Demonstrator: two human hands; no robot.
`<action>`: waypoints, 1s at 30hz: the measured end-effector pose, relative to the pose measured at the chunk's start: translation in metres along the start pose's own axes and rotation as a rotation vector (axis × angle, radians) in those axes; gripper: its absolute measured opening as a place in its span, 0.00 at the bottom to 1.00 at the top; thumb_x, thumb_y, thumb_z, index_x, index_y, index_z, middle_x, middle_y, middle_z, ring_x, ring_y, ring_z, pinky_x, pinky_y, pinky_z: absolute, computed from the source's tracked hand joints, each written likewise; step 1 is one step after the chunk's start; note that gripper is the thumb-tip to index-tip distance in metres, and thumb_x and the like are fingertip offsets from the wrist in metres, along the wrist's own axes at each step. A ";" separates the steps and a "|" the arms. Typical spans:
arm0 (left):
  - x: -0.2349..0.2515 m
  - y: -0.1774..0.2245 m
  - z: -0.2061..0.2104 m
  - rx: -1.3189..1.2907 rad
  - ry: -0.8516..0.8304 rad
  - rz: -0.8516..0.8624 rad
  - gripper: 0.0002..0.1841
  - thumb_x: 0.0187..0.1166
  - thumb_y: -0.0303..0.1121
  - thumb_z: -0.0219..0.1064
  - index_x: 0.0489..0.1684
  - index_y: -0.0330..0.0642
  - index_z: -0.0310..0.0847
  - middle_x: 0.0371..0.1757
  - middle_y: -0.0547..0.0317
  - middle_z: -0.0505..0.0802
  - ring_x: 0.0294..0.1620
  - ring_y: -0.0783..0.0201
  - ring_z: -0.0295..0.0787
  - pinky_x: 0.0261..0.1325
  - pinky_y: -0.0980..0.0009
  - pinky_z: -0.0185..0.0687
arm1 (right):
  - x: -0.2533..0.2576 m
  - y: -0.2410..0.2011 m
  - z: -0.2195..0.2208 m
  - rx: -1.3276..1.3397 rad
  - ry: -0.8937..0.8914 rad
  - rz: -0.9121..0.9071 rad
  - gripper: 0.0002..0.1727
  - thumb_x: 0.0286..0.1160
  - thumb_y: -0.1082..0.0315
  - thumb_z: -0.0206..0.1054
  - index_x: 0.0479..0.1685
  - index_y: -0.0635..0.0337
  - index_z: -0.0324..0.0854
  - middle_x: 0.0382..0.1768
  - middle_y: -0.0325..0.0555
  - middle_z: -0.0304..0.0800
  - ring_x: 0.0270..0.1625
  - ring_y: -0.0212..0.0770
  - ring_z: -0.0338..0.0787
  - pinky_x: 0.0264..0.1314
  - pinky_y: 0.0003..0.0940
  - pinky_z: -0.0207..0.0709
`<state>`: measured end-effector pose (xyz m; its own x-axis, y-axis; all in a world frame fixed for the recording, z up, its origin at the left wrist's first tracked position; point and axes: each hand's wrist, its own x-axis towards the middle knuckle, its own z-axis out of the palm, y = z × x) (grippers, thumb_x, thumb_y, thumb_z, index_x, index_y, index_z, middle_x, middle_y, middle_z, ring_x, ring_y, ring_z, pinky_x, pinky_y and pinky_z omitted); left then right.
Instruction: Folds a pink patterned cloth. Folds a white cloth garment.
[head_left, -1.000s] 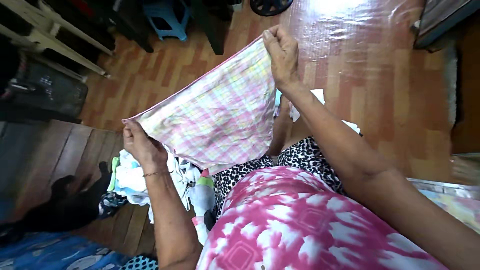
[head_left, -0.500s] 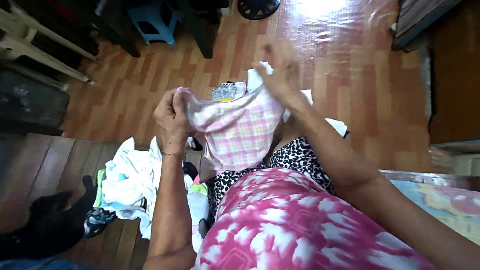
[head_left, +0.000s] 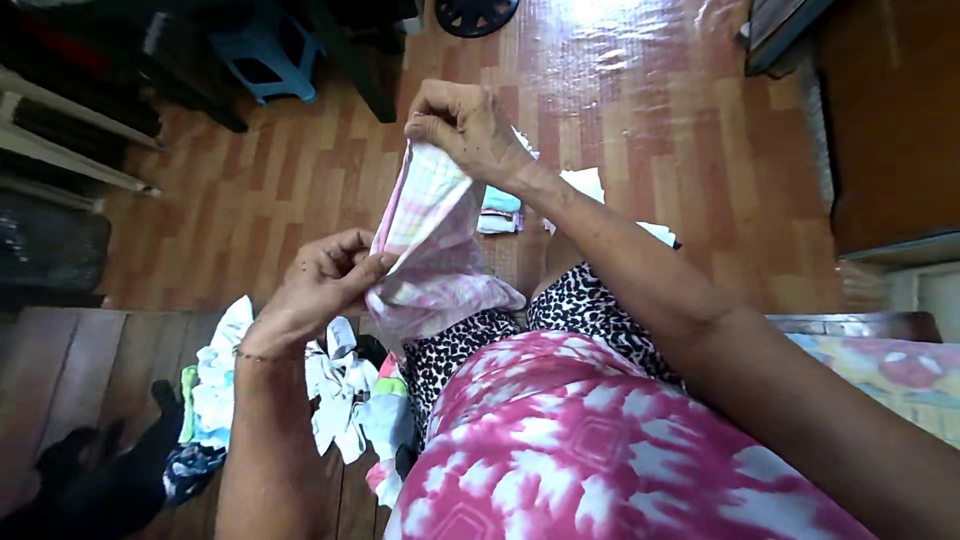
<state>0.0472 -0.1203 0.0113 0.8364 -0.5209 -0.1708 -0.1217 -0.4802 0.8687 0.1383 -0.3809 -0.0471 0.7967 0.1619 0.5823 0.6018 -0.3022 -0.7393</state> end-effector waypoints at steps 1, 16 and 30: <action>0.000 0.002 -0.003 0.128 -0.012 -0.014 0.04 0.81 0.29 0.65 0.45 0.44 0.84 0.28 0.70 0.91 0.24 0.80 0.85 0.28 0.82 0.84 | 0.000 -0.005 0.002 -0.013 0.005 -0.028 0.11 0.82 0.62 0.69 0.40 0.63 0.89 0.33 0.44 0.92 0.34 0.33 0.89 0.42 0.33 0.83; -0.024 -0.051 -0.021 0.498 0.338 -0.070 0.15 0.89 0.40 0.61 0.54 0.37 0.87 0.34 0.47 0.91 0.26 0.61 0.83 0.36 0.57 0.82 | 0.005 0.033 -0.068 -0.169 0.302 0.250 0.13 0.84 0.59 0.65 0.44 0.61 0.88 0.33 0.39 0.89 0.33 0.29 0.85 0.46 0.31 0.80; 0.006 -0.077 -0.030 0.675 0.651 -0.007 0.19 0.91 0.40 0.56 0.60 0.31 0.83 0.51 0.34 0.91 0.52 0.40 0.90 0.59 0.41 0.82 | 0.003 0.056 -0.112 -0.217 0.487 0.348 0.13 0.85 0.59 0.64 0.48 0.59 0.88 0.38 0.39 0.91 0.38 0.30 0.87 0.50 0.32 0.81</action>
<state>0.0774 -0.0648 -0.0426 0.9481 -0.1167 0.2957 -0.2289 -0.8961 0.3802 0.1680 -0.5024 -0.0496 0.7958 -0.4107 0.4451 0.2462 -0.4521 -0.8573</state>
